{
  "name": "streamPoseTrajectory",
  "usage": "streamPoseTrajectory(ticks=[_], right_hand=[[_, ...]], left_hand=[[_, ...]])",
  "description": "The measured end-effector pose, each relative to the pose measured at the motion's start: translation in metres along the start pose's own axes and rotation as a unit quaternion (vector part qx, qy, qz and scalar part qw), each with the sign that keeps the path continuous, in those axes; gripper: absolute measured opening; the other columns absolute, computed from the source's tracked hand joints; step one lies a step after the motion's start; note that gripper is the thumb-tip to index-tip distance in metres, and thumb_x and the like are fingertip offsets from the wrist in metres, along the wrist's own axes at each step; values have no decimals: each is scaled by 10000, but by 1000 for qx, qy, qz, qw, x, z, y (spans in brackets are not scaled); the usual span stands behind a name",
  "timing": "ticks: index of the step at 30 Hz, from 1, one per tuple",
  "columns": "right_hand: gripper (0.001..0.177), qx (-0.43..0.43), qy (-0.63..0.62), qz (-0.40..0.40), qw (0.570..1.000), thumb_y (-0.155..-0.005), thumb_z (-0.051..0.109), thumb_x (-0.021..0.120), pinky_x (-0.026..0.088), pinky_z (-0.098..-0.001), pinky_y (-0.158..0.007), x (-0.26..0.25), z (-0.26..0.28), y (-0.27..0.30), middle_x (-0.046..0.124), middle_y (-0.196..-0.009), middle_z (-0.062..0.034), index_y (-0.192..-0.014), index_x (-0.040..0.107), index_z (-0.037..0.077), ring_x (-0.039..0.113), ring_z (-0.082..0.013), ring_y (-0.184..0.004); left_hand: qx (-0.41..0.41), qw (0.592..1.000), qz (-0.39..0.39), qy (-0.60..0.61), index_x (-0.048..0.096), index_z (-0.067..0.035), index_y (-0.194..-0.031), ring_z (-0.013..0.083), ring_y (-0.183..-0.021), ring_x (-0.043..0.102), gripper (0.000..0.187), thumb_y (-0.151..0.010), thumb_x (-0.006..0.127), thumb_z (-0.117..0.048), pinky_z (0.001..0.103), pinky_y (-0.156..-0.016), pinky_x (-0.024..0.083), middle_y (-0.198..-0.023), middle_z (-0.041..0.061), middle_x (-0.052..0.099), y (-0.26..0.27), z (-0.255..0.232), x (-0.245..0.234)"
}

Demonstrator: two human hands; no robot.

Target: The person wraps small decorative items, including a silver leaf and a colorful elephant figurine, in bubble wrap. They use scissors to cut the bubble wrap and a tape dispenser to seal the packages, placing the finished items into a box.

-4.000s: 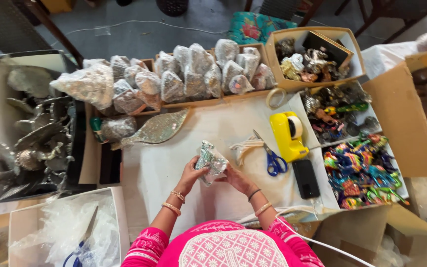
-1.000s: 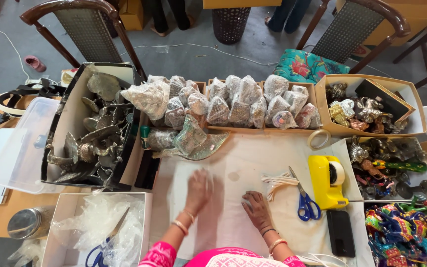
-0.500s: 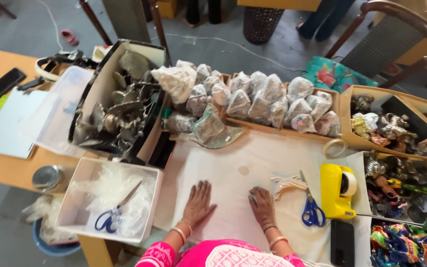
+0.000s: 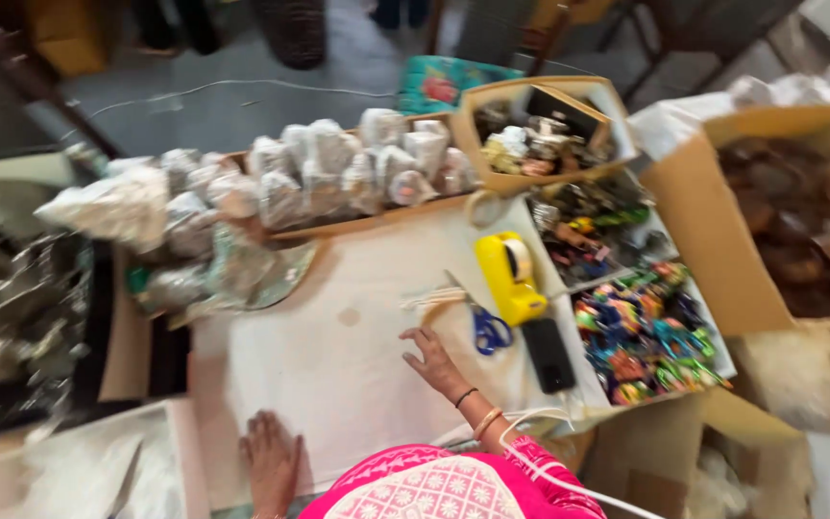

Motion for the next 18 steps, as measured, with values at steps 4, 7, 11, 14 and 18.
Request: streamPoseTrajectory(ticks=[4, 7, 11, 14, 18], right_hand=[[432, 5, 25, -133, 991, -803, 30, 725, 438, -419, -1026, -84, -22, 11, 625, -1187, -151, -1227, 644, 58, 565, -350, -1154], [325, 37, 41, -258, 965, -827, 17, 703, 464, -400, -1034, -163, -29, 33, 636, -1146, -134, -1148, 663, 51, 601, -329, -1129], [173, 64, 119, -398, 908, -919, 0, 682, 467, -405, -1017, -244, -27, 80, 654, -1112, -112, -1085, 669, 48, 606, -306, -1102], [129, 98, 161, -480, 857, -961, 16, 663, 461, -417, -1013, -283, -34, 117, 650, -1109, -106, -1084, 663, 53, 597, -306, -1099], [187, 142, 238, -559, 781, -971, 110, 638, 414, -471, -1044, -318, -37, 162, 617, -1149, -114, -1154, 637, 76, 546, -336, -1154]], left_hand=[[-20, 1000, 8, -10, 340, -67, -1536, 361, -1507, 284, 761, -904, 521, -448, 583, -1231, 197, -1600, 131, 350, -7, 1, 15], [-4, 997, 53, -56, 428, -168, -1513, 336, -1513, 336, 646, -914, 552, -374, 622, -1230, 235, -1580, 85, 413, -20, -11, 28], [44, 993, 103, -46, 465, -192, -1457, 366, -1471, 332, 638, -861, 608, -369, 651, -1182, 241, -1540, 90, 422, -40, -35, 32], [57, 989, 135, -33, 494, -184, -1426, 387, -1443, 342, 632, -834, 644, -351, 641, -1157, 258, -1513, 98, 434, -53, -41, 38], [61, 989, 134, -5, 560, -190, -1324, 376, -1395, 401, 530, -819, 682, -292, 588, -1166, 310, -1458, 61, 500, -66, -40, 42]])
Point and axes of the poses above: each hand's wrist, its own y-axis away from the middle knuckle, its own x-axis out of the palm, z = x × y, the point moved 10 cm from there along -y, towards the middle knuckle
